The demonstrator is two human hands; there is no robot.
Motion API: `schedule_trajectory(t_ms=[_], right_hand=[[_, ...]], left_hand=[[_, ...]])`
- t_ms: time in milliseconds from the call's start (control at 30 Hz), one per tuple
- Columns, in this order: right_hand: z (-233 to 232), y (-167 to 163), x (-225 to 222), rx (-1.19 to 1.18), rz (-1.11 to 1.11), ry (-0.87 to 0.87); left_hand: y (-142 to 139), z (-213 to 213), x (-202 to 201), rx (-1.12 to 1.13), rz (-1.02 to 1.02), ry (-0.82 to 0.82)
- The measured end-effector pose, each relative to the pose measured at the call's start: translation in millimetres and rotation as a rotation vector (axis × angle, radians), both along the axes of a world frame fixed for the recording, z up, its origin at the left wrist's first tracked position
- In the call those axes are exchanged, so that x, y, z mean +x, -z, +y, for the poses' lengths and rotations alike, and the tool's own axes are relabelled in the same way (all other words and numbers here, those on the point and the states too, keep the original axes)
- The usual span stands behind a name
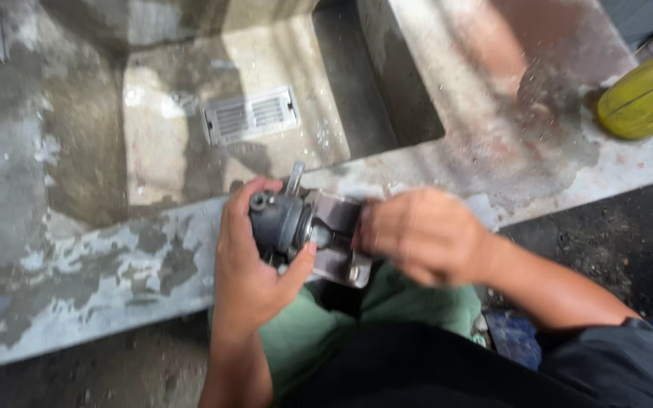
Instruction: The person scrubs a metal part with a small abrasive pad over a concrete sink. They hold the part with the left hand and rub its surfaces with the right hand, occasionally repositioning the part to reach different areas.
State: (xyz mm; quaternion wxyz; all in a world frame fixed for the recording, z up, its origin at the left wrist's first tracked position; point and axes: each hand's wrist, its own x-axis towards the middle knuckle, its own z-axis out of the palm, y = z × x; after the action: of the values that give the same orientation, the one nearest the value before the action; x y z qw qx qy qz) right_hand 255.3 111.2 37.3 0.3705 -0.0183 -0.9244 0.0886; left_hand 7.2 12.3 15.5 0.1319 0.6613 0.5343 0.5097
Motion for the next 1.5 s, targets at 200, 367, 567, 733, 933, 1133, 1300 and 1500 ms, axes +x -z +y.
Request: schedule_trajectory(t_ms=[200, 367, 567, 733, 933, 1133, 1300, 1500], right_hand=[[-5, -1, -1, -0.013, -0.010, -0.005], [-9, 2, -4, -0.051, 0.050, 0.080], [-7, 0, -4, -0.030, 0.057, 0.079], [-9, -2, -6, -0.016, 0.038, 0.056], [-10, -3, -5, 0.021, 0.044, 0.113], [-8, 1, -2, 0.026, 0.071, 0.123], [-10, 4, -1, 0.011, 0.082, 0.133], [-8, 1, 0, -0.033, 0.072, 0.133]], left_hand=[[0, 0, -1, 0.009, 0.019, 0.001], [3, 0, -1, -0.039, -0.028, -0.001], [5, 1, -2, -0.003, -0.003, 0.009], [8, 1, -3, 0.013, 0.011, -0.013], [6, 0, -1, 0.031, 0.018, -0.019], [3, 1, 0, 0.018, -0.014, -0.003], [0, 0, 2, -0.020, -0.031, -0.010], [-2, 0, 4, -0.049, -0.047, -0.022]])
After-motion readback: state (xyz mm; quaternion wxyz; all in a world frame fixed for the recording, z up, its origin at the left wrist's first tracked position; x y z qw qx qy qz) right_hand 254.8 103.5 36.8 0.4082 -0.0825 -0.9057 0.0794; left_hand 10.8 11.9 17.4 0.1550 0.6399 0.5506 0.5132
